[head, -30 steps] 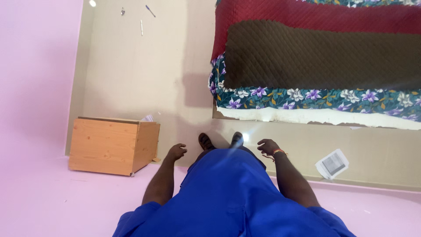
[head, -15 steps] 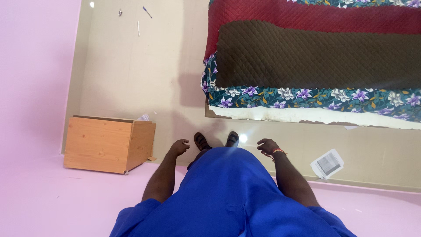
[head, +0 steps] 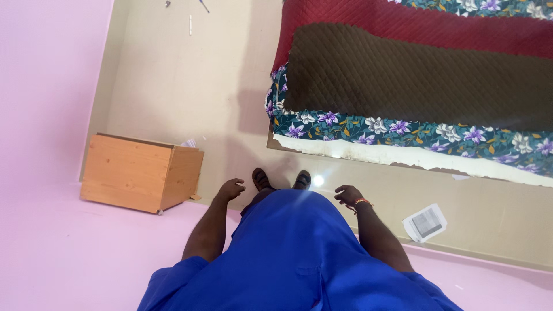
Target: The person folds a piece of dark fabric and places it on a bed, then picks up pens and papers from the floor and places them on a desk next to books and electronic devices.
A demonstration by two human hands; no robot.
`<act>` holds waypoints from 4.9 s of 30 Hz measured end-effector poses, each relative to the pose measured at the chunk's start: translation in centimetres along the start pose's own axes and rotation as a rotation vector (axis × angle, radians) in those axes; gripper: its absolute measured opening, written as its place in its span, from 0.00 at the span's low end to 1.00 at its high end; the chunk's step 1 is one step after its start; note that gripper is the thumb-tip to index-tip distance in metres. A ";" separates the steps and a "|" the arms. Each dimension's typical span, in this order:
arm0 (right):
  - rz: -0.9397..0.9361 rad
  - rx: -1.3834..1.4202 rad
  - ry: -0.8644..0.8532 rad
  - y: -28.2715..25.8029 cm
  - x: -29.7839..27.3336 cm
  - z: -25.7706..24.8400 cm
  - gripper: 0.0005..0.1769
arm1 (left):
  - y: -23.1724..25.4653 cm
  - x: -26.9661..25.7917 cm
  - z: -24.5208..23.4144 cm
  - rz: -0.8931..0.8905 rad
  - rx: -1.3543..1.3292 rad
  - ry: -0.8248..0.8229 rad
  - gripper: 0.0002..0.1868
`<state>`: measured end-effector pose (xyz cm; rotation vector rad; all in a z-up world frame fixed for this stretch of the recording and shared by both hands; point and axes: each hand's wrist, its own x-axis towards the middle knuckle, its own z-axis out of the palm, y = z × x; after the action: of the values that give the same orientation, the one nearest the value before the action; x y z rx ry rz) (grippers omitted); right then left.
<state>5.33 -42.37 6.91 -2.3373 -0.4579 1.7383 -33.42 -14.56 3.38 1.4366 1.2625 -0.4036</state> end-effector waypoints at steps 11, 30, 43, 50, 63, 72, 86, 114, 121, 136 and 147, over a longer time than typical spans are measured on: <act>-0.020 -0.142 -0.022 -1.9 2.0 -1.4 0.22 | -4.7 1.2 0.7 0.038 -0.205 0.086 0.30; -0.432 -0.273 0.098 -19.8 5.9 13.2 0.13 | -15.3 7.5 -21.5 0.090 -0.147 0.067 0.26; -0.240 -0.024 0.065 -29.9 7.5 14.6 0.18 | -16.0 8.4 -29.0 0.005 -0.150 0.020 0.26; -0.217 0.115 0.040 -32.8 9.6 13.1 0.19 | -12.5 10.3 -29.3 -0.106 -0.136 -0.059 0.27; -0.447 -0.076 -0.026 -46.7 20.4 0.2 0.19 | 3.3 20.6 -39.9 0.111 -0.115 0.169 0.27; -0.358 0.123 0.035 -46.0 21.2 -5.8 0.19 | 13.4 22.6 -41.0 0.119 -0.141 0.092 0.30; -0.181 0.238 -0.441 -46.9 25.8 -4.4 0.17 | 12.1 31.3 -46.7 -0.217 -0.179 -0.073 0.27; -0.287 0.404 0.048 -76.5 40.2 -26.4 0.18 | 39.3 54.3 -65.5 -0.147 0.040 -0.151 0.27; -0.335 0.115 0.067 -81.6 46.3 -38.5 0.18 | 51.3 58.2 -68.7 0.014 0.019 0.018 0.27; -0.148 0.364 0.116 -86.2 49.3 -41.7 0.19 | 62.2 66.2 -73.6 -0.090 0.059 -0.125 0.28; 0.138 0.437 0.153 -95.4 52.2 -43.0 0.18 | 68.9 78.5 -90.0 -0.064 0.153 -0.151 0.27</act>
<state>47.71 66.57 4.54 -2.1949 0.1044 1.5087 18.47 113.19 2.75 1.4664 1.1777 -0.6520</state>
